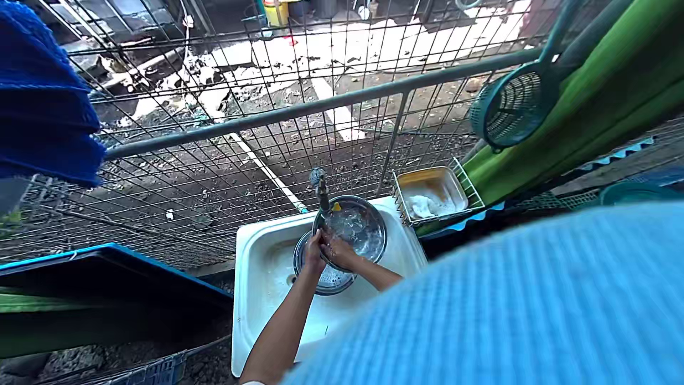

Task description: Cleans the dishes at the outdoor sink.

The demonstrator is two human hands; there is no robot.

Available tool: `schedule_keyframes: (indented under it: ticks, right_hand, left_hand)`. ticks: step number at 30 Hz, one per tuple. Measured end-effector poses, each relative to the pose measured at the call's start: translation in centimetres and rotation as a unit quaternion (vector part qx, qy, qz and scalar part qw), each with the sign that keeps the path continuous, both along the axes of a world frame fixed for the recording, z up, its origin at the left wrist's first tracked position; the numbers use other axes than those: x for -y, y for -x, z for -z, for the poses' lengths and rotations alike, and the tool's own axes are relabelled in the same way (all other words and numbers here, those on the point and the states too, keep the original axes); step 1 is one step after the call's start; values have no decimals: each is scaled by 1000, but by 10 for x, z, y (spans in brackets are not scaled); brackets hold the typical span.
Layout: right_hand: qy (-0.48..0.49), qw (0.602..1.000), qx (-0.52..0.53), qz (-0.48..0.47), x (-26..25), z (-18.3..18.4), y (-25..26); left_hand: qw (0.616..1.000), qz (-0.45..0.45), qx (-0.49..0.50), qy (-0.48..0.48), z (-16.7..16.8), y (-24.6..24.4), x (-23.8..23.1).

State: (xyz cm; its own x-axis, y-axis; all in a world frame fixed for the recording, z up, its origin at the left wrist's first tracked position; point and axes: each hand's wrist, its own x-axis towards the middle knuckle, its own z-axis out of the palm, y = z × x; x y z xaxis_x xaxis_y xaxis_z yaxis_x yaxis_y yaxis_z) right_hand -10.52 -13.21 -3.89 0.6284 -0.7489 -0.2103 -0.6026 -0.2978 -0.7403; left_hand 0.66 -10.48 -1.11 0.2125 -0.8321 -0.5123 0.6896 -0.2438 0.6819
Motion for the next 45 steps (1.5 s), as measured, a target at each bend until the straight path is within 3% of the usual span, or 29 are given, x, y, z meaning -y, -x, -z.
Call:
schedule_keyframes:
  ticks: [1,3,5,8,11,13,14,16,18,20,24,26,30,32,34,37,40,43,45]
  right_hand:
    - [-9,996,12,-90,-4,3,6]
    - [12,978,-73,-197,1,-4,31]
    - [70,970,-170,-161,15,-1,57]
    - [124,975,-183,-29,23,22,49]
    - [-17,997,-53,54,14,9,5]
    - [-114,987,108,30,-5,-2,-3]
    - [-153,982,112,-7,-14,-16,3]
    - [-136,986,-61,-73,-29,-57,20]
    - [-98,966,-225,-78,-42,-88,29]
    - [-61,970,-236,-22,-43,-103,42]
    - [42,986,-4,158,-31,-121,76]
    - [4,950,126,285,-21,-136,90]
    - [-103,815,303,483,11,-126,114]
    - [-122,781,307,529,23,-98,119]
    - [-120,788,248,550,31,-67,110]
    - [-95,858,154,481,28,-42,77]
    - [88,946,88,298,-1,-20,20]
    - [267,956,58,109,-25,-16,-31]
    - [255,963,37,76,-13,-29,-41]
  left_hand:
    - [1000,-6,17,-5,-4,-12,-5]
    - [999,-10,42,-23,-19,-34,-18]
    - [997,-3,71,-38,-29,-37,-27]
    - [996,20,53,-65,-23,-17,-30]
    - [996,42,44,-68,-16,-4,-4]
    - [992,84,65,-74,-15,-10,14]
    - [988,115,70,-82,-17,-17,22]
    - [968,199,103,-109,-23,-27,39]
    - [935,299,137,-133,-20,-30,54]
    - [920,337,150,-135,-14,-17,65]
    - [950,271,128,-94,2,15,81]
    - [949,284,117,-73,14,19,84]
    - [953,278,104,-68,-2,10,69]
    - [955,257,128,-73,2,-2,61]
    - [962,198,158,-96,8,-17,54]
    - [970,122,187,-98,5,-42,36]
    - [968,31,224,-107,-9,-60,9]
    - [964,-63,237,-106,-10,-73,-15]
    - [959,-113,235,-111,-13,-78,-30]
